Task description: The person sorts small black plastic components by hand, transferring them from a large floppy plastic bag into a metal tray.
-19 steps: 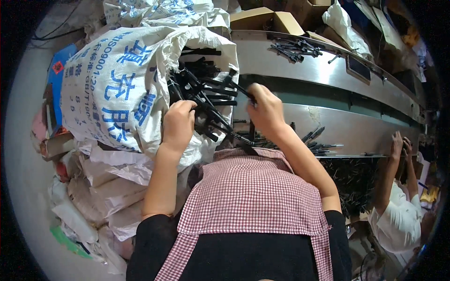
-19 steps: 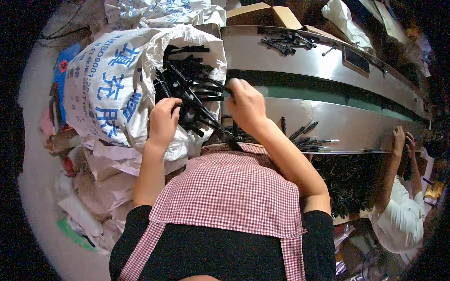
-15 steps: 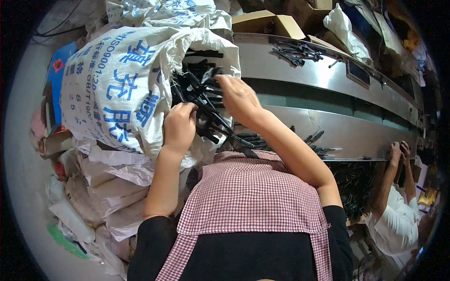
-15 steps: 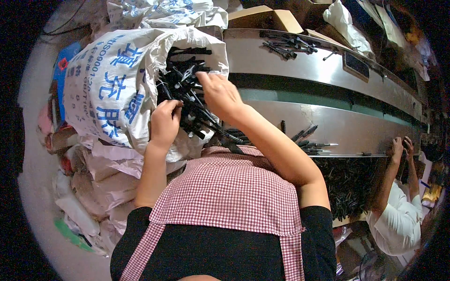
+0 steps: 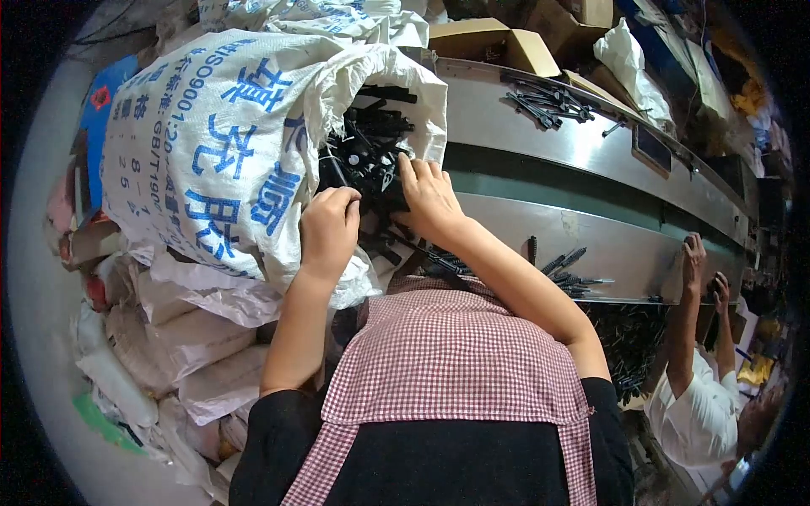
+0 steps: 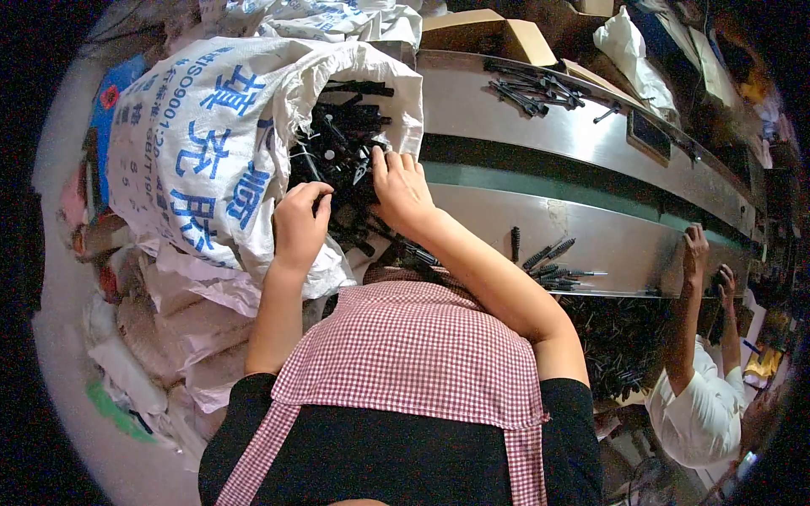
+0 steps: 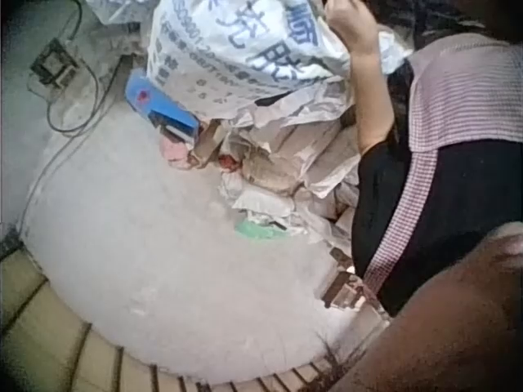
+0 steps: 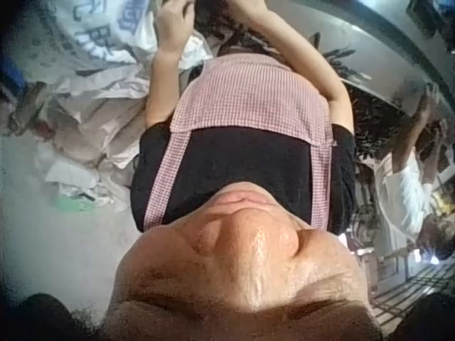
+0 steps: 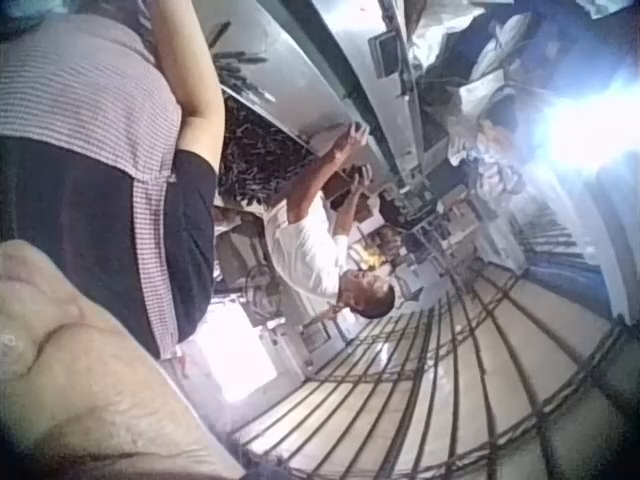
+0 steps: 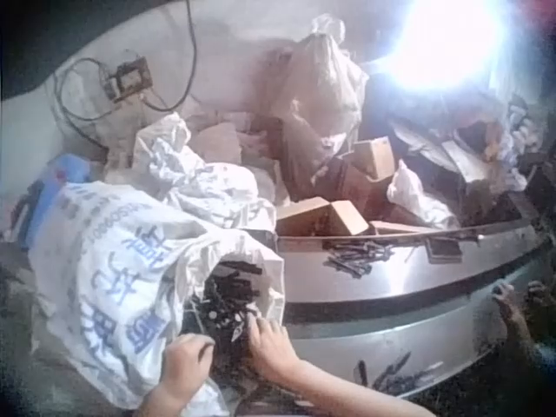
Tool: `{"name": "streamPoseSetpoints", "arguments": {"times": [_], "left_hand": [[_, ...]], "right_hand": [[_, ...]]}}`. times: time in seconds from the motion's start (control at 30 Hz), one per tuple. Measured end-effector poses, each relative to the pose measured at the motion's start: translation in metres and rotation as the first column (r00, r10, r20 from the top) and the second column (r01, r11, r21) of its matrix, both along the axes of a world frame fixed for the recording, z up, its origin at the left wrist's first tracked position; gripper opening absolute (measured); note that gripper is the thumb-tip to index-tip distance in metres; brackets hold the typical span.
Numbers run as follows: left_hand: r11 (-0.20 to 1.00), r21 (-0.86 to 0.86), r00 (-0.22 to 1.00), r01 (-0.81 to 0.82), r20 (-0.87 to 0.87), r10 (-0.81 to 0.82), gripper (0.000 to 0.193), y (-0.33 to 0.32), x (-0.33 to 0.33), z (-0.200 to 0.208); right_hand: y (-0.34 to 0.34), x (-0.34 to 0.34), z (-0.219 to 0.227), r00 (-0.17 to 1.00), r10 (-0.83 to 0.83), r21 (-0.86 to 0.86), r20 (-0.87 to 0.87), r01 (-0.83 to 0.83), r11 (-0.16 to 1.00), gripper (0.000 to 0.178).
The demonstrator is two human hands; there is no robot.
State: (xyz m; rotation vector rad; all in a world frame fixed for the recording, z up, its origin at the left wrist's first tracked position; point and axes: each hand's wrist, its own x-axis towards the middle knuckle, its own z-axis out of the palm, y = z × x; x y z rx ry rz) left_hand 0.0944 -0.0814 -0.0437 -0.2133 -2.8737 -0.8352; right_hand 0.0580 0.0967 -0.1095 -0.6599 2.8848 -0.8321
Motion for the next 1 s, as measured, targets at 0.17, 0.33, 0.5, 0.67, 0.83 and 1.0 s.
{"name": "streamPoseSetpoints", "arguments": {"times": [0.17,0.33,0.5,0.67,0.83,1.0], "left_hand": [[1.0,-0.017,1.0,0.024,-0.011,-0.024,0.009,0.002,-0.003,0.0],[0.998,-0.063,1.0,0.02,-0.01,-0.021,0.012,0.004,0.0,0.001],[0.999,-0.048,1.0,0.004,0.009,-0.004,0.008,0.007,-0.001,0.0],[0.993,-0.114,0.999,0.024,0.033,-0.02,0.008,0.011,-0.001,-0.001],[0.993,-0.074,0.995,0.097,0.023,-0.096,0.011,0.036,-0.006,0.012],[0.932,0.0,0.928,0.363,-0.087,-0.362,0.018,0.094,-0.037,0.032]], "right_hand": [[-0.005,0.012,-0.01,0.998,-0.009,0.047,-0.057,0.012,0.999,0.102],[-0.007,0.004,-0.001,1.0,-0.006,0.094,-0.004,0.006,0.996,0.099],[0.01,-0.015,0.01,0.997,-0.065,0.221,0.045,0.053,0.974,0.042],[0.066,-0.014,0.005,0.995,-0.063,0.166,0.075,0.05,0.985,0.036],[0.11,-0.009,-0.003,0.996,-0.092,0.202,0.004,0.089,0.975,0.036],[0.126,-0.009,-0.001,0.996,-0.057,0.216,-0.062,0.069,0.974,0.034]]}}
